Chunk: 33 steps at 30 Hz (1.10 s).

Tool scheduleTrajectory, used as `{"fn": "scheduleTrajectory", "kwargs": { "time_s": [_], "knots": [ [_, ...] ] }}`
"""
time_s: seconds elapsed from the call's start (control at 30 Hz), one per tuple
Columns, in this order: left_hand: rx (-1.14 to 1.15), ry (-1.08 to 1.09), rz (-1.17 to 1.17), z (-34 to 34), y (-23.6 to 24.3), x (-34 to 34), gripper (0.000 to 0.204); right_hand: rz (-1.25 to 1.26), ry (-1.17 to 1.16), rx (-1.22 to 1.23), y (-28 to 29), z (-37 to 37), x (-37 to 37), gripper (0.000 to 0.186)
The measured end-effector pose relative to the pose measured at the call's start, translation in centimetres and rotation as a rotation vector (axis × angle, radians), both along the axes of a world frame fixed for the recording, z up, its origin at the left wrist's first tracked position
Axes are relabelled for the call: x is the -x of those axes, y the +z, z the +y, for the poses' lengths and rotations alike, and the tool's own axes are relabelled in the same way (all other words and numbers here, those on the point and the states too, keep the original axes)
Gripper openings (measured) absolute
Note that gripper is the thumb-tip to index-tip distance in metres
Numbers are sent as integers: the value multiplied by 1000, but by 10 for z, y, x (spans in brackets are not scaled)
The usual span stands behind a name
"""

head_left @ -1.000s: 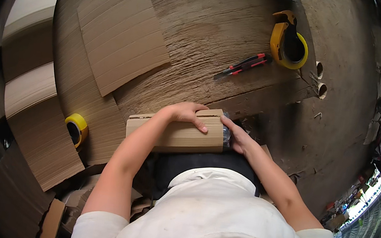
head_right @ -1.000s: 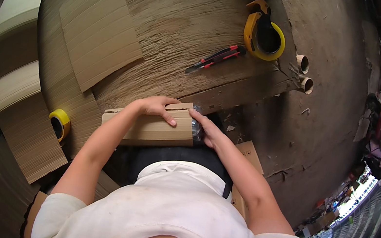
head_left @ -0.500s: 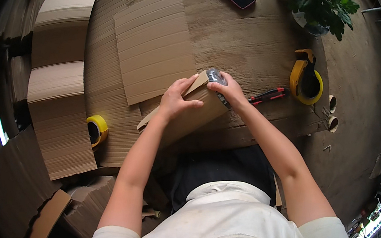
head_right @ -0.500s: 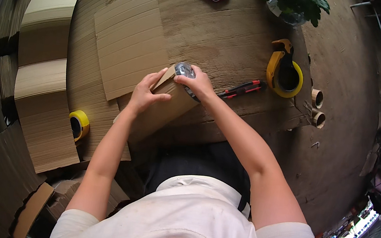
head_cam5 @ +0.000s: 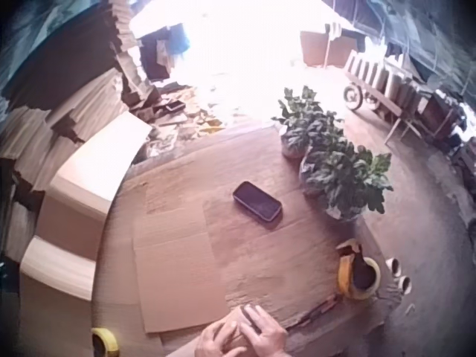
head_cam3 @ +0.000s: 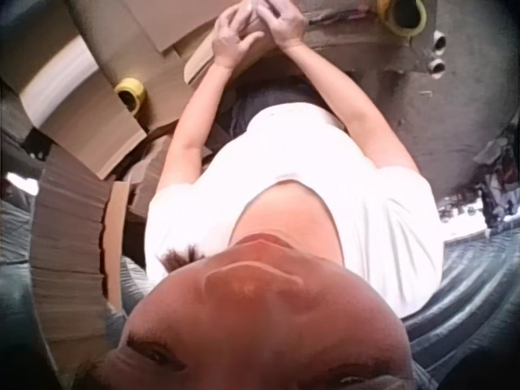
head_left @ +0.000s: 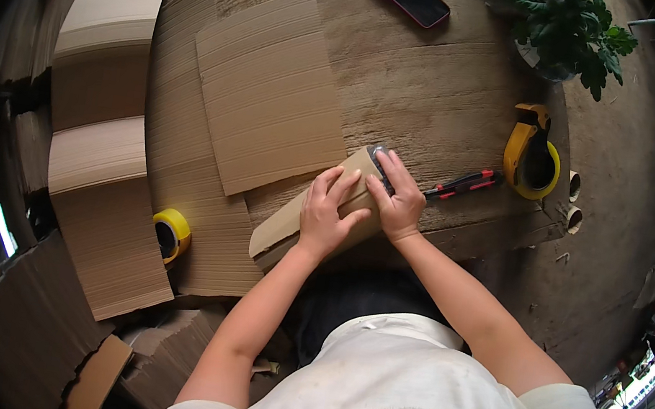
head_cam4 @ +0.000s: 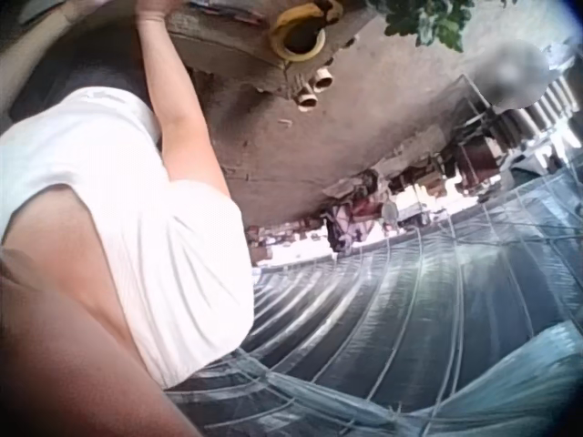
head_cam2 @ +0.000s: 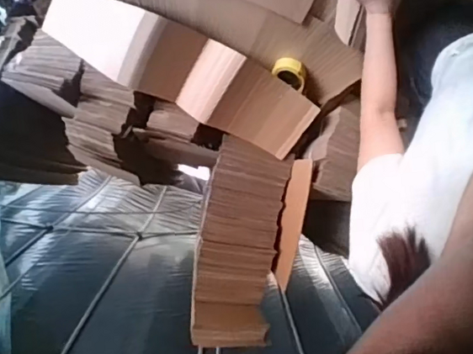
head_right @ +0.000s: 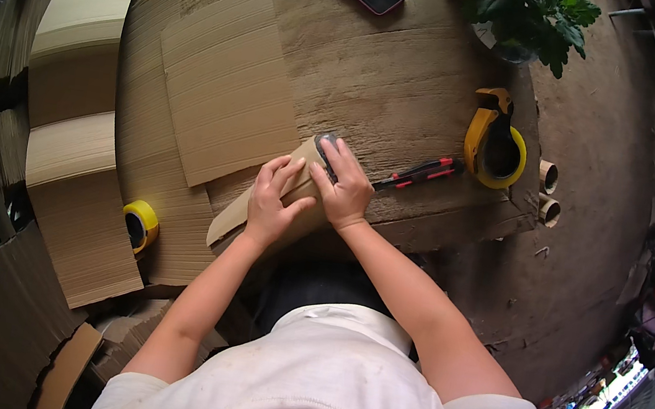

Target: The person wraps potted plants in cardboard and secures them with tape. They place each wrapped plant on the floor and repeat the process with additional plants.

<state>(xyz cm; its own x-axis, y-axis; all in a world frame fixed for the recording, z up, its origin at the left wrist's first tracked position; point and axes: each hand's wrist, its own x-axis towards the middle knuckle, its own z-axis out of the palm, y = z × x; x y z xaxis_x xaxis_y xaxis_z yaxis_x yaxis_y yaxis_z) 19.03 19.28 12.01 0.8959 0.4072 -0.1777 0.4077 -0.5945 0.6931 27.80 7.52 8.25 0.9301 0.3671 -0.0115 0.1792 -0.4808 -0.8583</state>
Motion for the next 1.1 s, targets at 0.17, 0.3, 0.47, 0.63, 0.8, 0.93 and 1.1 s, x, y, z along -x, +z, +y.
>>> {"fn": "scheduleTrajectory", "kwargs": {
  "time_s": [0.17, 0.3, 0.47, 0.63, 0.8, 0.93, 1.1],
  "knots": [
    [-206, 153, 91, -3, -17, -41, 17, -51, 0, -16, 1, -7, 2, 39],
    [-377, 240, 74, -17, -26, -44, 14, -116, 23, -3, -3, -12, 3, 38],
    [-244, 235, 41, -10, -32, -42, 16, 87, 93, -74, 7, -21, -5, 46],
    [-115, 300, 73, -9, -28, -42, 17, -230, -302, 193, 0, -115, -67, 54],
    [-52, 312, 55, -5, -35, -38, 16, -434, -338, 683, -49, -156, -102, 66],
    [-40, 332, 36, -6, -37, -40, 14, -523, -490, 773, -59, -163, -126, 69],
    [-107, 253, -26, -4, -37, -38, 13, -351, -538, 527, -36, -161, -122, 71]
  ]
}}
